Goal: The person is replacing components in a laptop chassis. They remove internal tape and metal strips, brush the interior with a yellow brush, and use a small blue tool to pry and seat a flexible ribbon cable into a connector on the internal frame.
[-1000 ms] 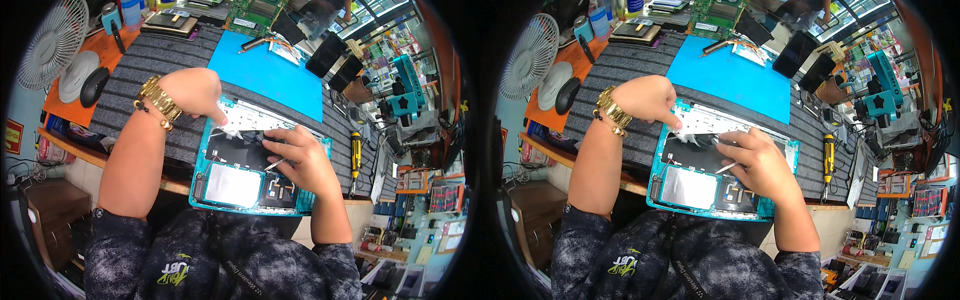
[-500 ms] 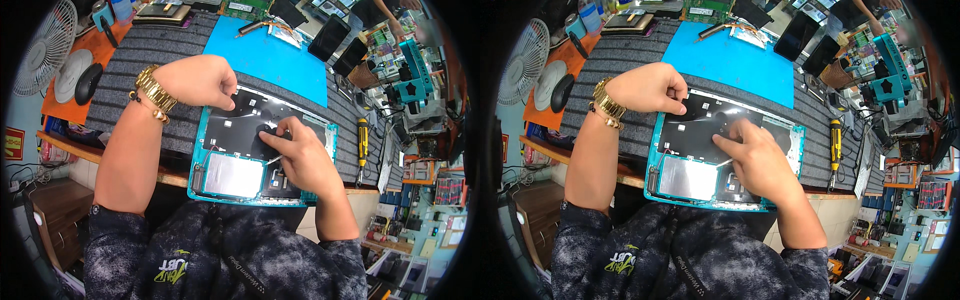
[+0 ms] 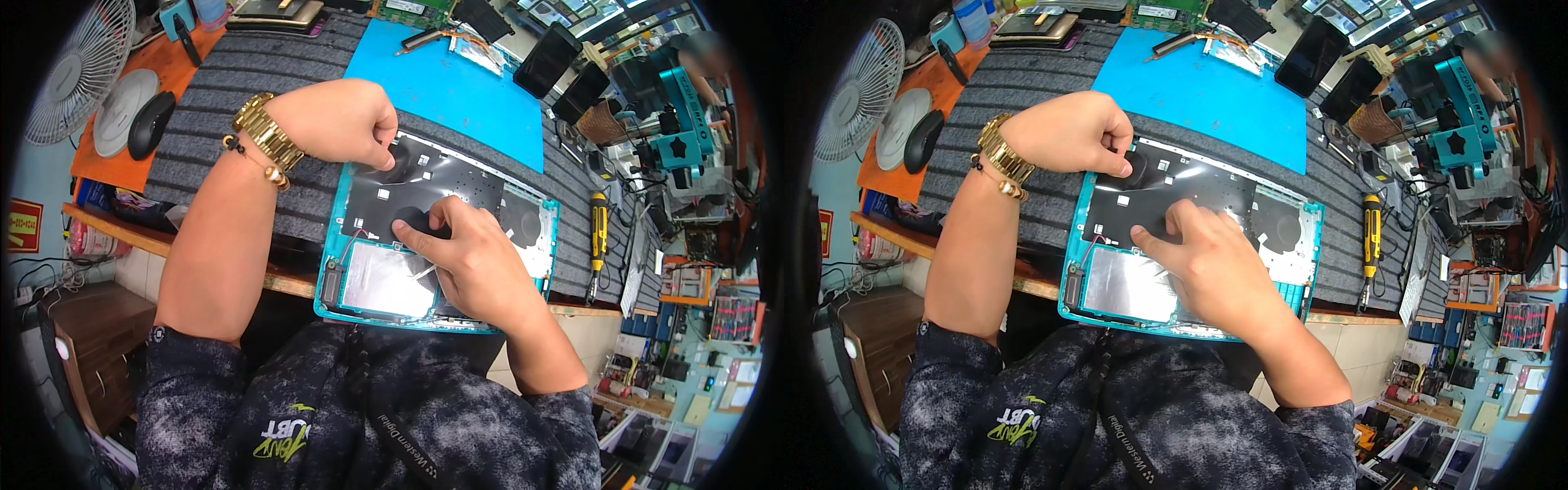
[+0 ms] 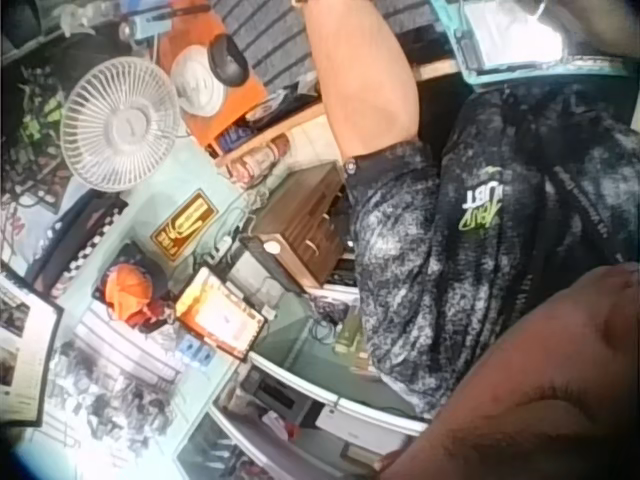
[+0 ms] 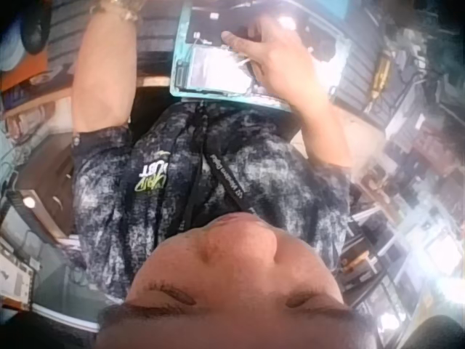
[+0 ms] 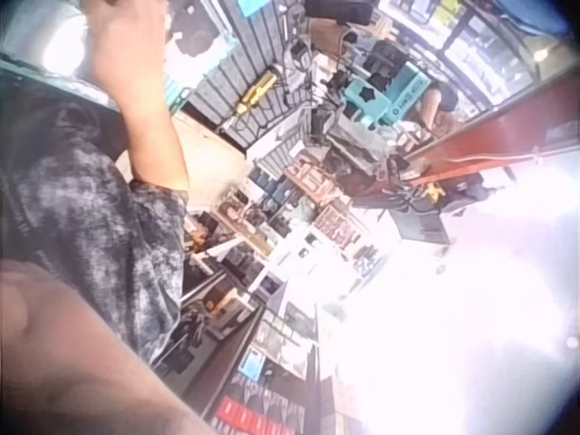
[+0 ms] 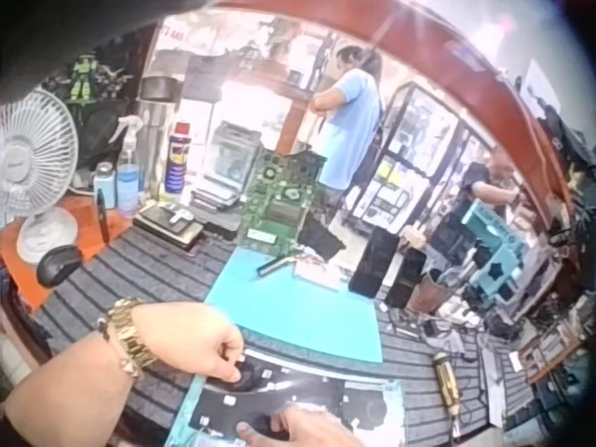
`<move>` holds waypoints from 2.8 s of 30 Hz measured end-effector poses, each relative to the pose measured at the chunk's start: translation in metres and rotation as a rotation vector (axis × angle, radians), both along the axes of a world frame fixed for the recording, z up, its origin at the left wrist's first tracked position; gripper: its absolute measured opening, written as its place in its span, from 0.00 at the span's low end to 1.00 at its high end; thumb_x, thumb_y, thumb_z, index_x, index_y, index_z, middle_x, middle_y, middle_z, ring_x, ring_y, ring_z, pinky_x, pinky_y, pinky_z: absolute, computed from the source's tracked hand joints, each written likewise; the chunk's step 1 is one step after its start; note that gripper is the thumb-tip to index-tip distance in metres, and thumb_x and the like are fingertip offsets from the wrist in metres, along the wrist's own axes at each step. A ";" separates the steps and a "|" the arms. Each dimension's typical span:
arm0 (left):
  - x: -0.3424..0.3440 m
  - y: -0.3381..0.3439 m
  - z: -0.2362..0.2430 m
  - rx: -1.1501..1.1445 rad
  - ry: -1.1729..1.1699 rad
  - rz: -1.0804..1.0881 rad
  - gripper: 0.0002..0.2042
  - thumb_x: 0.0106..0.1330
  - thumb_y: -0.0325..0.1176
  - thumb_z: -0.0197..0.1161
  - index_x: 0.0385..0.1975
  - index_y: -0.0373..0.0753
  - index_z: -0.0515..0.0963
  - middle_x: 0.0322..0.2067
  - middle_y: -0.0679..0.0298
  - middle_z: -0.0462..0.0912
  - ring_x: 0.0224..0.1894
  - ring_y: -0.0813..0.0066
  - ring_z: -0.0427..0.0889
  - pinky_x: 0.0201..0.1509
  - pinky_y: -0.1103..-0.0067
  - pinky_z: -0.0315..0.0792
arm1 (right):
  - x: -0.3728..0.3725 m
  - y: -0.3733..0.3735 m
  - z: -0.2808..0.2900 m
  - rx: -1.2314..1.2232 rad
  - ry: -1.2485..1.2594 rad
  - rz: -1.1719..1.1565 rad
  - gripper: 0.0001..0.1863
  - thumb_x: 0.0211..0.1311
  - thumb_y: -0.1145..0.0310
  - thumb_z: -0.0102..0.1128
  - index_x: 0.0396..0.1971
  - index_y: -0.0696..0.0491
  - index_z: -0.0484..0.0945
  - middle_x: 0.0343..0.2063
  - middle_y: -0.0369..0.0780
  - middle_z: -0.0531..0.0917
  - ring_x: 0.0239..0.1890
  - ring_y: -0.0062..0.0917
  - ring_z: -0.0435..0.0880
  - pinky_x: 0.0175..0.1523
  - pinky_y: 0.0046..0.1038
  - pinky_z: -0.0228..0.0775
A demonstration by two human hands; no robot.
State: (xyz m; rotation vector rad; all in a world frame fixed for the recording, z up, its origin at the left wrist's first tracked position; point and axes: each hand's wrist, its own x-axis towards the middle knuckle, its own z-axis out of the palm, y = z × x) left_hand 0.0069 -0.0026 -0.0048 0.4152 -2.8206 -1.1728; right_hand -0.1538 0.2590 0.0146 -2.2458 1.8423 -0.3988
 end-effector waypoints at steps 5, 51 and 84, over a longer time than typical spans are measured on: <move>0.000 0.000 0.001 0.000 -0.014 -0.007 0.15 0.67 0.39 0.83 0.29 0.32 0.88 0.20 0.62 0.83 0.24 0.70 0.78 0.31 0.68 0.72 | 0.007 -0.002 0.000 0.021 -0.006 0.025 0.30 0.61 0.81 0.70 0.63 0.44 0.95 0.44 0.42 0.80 0.46 0.39 0.84 0.54 0.39 0.76; 0.017 0.026 -0.015 -0.362 0.355 0.362 0.08 0.66 0.22 0.79 0.39 0.31 0.85 0.36 0.60 0.85 0.34 0.70 0.83 0.41 0.72 0.77 | -0.150 0.139 -0.025 -0.329 -0.109 -0.705 0.25 0.77 0.66 0.64 0.72 0.46 0.82 0.58 0.49 0.84 0.50 0.53 0.92 0.55 0.55 0.87; -0.006 0.174 -0.018 -0.523 -0.198 0.487 0.44 0.79 0.72 0.61 0.87 0.51 0.70 0.90 0.43 0.58 0.92 0.40 0.54 0.89 0.33 0.44 | -0.207 0.161 -0.075 -0.688 -0.244 -0.720 0.20 0.73 0.71 0.69 0.63 0.51 0.86 0.53 0.46 0.91 0.53 0.45 0.93 0.57 0.44 0.87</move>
